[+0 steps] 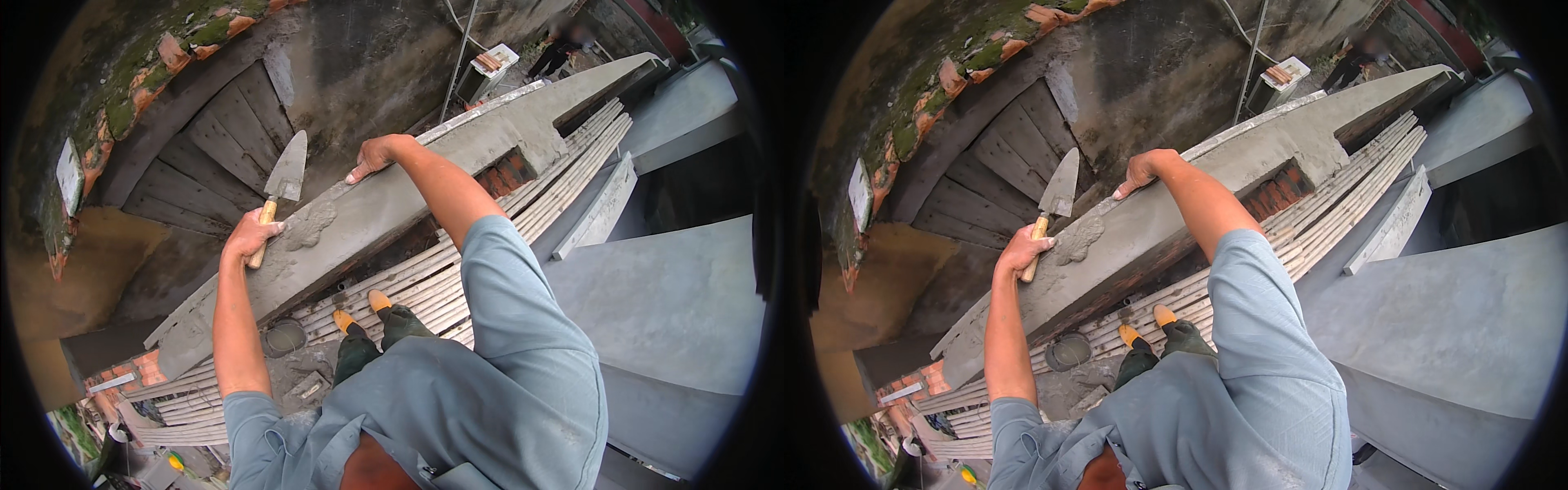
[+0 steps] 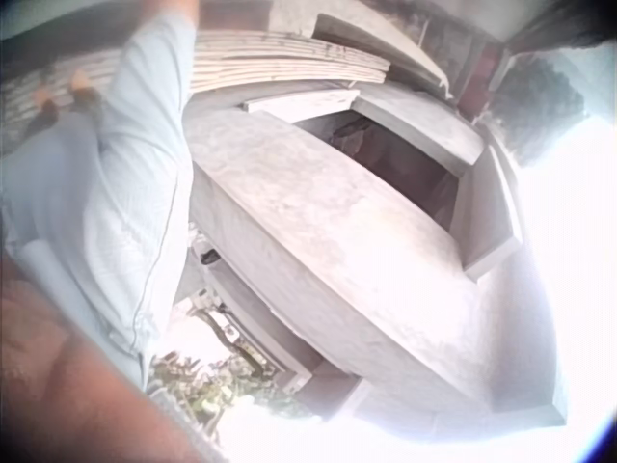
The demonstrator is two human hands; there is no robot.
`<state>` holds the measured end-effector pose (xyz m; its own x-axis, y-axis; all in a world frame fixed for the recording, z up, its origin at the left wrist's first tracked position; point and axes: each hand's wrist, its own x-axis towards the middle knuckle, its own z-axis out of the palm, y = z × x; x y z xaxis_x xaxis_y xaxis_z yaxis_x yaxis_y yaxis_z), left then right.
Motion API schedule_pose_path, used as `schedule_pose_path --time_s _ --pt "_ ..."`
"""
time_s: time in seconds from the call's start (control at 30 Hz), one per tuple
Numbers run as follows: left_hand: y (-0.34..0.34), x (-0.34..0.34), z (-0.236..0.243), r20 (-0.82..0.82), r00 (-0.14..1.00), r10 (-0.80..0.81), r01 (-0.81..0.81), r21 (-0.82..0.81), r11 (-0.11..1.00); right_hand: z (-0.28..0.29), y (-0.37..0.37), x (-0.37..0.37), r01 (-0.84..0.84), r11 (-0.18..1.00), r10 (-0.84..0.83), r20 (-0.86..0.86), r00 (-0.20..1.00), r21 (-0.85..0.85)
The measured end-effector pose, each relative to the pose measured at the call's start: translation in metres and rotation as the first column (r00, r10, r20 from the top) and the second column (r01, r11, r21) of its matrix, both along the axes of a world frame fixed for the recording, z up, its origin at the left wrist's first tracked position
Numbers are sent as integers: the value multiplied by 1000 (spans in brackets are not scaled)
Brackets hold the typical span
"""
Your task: The person applies wet cement to a brick wall using a trowel, then smooths the surface with a float. The person works on a single wall section, repeatedly spreading and leveling the cement.
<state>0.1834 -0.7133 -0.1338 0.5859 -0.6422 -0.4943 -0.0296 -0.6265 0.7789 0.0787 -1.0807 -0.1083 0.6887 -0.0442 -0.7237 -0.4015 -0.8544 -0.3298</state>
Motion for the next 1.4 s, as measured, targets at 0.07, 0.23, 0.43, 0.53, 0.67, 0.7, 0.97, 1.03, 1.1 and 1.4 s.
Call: schedule_pose_path --time_s 0.07,0.23,0.43,0.53,0.67,0.7,0.97,1.03,1.1,1.4 --pt "0 -1 0 5 1000 7 -7 6 1000 0 0 -1 7 1000 -7 23 1000 -5" --pt "-1 -1 2 11 1000 -21 21 -3 1000 -3 -1 -1 31 999 -30 -20 999 42" --pt "0 1 -4 33 999 -21 21 -3 1000 -17 -1 -7 54 998 -52 114 992 -18" --pt "2 2 -8 37 999 -1 1 -4 1000 -23 -1 -4 26 1000 -24 106 994 -14" --pt "2 1 -5 -3 1000 14 -14 -8 1000 -21 -1 1 49 998 -46 82 996 -33" --pt "1 0 -3 -28 999 23 -23 -23 999 -18 -2 1 41 999 -40 97 994 -10" --pt "-1 -5 -2 -136 989 62 -76 -102 992 -8 -16 -5 79 997 -78 175 982 1" --pt "2 -2 -7 -147 988 47 -59 -80 995 -17 -19 0 38 999 -38 161 986 8" --pt "5 2 -10 -192 981 24 -31 -37 999 -31 -22 -5 27 999 -33 355 934 20" --pt "3 -2 -8 -130 988 85 -87 -12 996 -36 -19 -1 -21 1000 16 333 943 9"
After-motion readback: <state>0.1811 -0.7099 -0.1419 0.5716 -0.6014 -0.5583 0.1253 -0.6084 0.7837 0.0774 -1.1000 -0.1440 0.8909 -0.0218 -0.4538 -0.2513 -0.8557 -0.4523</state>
